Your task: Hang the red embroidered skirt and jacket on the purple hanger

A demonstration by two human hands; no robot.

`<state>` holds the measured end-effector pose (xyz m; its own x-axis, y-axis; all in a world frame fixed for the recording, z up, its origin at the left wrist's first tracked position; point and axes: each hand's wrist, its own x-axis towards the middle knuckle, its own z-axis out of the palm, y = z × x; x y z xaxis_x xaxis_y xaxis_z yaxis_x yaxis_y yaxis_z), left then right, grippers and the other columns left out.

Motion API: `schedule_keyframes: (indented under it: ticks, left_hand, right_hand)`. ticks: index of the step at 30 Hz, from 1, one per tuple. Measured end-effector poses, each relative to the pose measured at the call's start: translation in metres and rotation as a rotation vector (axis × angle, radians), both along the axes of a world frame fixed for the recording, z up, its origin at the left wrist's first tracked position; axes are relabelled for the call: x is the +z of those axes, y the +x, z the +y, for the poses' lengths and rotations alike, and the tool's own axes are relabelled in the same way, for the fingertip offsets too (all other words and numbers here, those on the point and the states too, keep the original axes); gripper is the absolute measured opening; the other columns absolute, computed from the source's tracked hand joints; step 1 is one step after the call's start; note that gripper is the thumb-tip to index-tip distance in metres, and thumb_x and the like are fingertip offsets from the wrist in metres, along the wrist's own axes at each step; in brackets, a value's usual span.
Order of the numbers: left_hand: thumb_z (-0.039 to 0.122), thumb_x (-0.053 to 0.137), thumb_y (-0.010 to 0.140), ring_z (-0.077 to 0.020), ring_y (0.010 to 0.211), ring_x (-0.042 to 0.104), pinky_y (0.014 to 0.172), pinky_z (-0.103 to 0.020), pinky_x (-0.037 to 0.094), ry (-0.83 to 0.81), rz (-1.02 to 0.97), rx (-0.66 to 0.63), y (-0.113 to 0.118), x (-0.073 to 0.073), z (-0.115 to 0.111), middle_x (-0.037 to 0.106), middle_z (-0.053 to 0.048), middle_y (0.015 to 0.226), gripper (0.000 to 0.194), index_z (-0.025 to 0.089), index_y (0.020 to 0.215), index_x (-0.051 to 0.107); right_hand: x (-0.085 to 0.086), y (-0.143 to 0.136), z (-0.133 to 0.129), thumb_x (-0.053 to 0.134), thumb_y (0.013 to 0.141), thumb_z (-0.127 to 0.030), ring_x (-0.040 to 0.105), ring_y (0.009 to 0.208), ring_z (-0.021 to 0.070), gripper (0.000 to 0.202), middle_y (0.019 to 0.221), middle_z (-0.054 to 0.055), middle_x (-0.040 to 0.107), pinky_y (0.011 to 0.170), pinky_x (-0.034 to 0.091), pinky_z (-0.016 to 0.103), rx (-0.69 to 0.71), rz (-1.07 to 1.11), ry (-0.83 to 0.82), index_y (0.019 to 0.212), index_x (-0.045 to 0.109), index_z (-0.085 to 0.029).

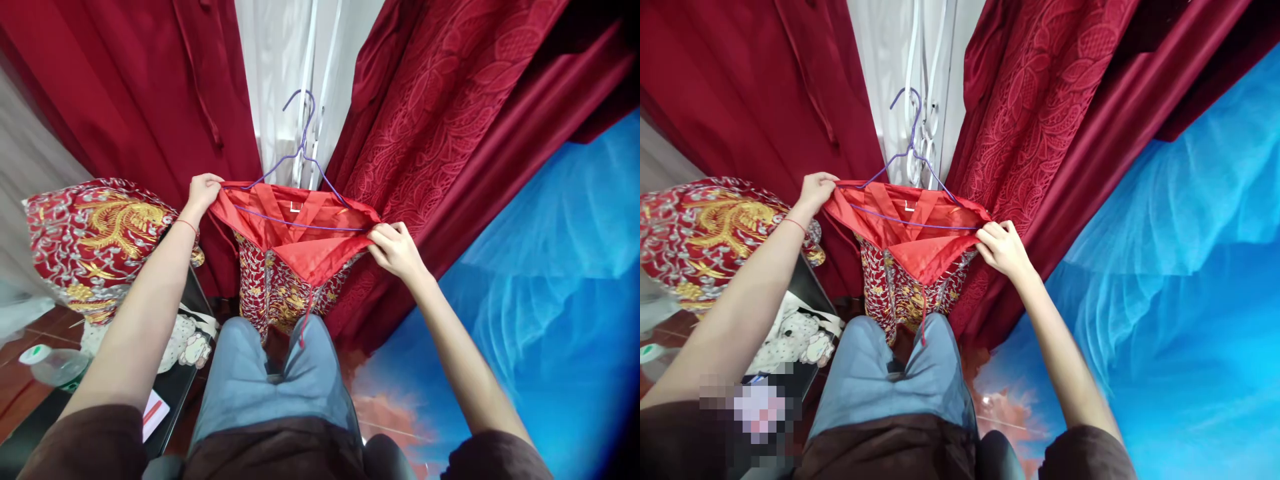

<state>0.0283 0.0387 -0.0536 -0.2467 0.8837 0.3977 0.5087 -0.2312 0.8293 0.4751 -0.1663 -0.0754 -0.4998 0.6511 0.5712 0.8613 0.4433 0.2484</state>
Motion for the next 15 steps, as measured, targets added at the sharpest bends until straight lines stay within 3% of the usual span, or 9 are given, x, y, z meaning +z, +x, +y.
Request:
schedule_keyframes:
  ticks: [4, 8, 15]
  left_hand:
    - [0.009, 0.059, 0.067, -0.0144, 0.068, 0.062, 0.075, -0.028, 0.053, -0.154, -0.326, -0.173, -0.003, 0.004, -0.012, 0.066, -0.002, 0.069, 0.011, 0.015, 0.074, 0.065]
    - [0.017, 0.068, 0.072, -0.0193, 0.071, 0.067, 0.073, -0.032, 0.058, -0.263, -0.501, -0.312, -0.001, -0.004, -0.023, 0.069, -0.005, 0.067, 0.005, 0.015, 0.076, 0.066]
    - [0.021, 0.069, 0.073, -0.0287, 0.077, 0.071, 0.072, -0.04, 0.06, -0.408, -0.398, -0.191, -0.007, -0.019, -0.021, 0.065, -0.006, 0.058, 0.012, 0.015, 0.083, 0.067]
  right_hand:
    - [0.003, -0.004, 0.012, 0.037, 0.098, -0.028, 0.057, 0.083, 0.0216, 0.024, 0.084, 0.008, 0.062, 0.076, 0.043, 0.032, 0.009, 0.152, -0.047, 0.085, 0.057, -0.023]
    - [0.001, -0.011, 0.019, 0.036, 0.099, -0.028, 0.057, 0.086, 0.023, 0.025, 0.086, 0.009, 0.063, 0.073, 0.044, 0.032, -0.035, 0.149, -0.027, 0.086, 0.057, -0.022]
    - [0.003, -0.019, 0.025, 0.039, 0.099, -0.03, 0.059, 0.079, 0.0216, 0.026, 0.092, 0.011, 0.068, 0.06, 0.036, 0.03, -0.205, 0.131, -0.06, 0.093, 0.063, -0.02]
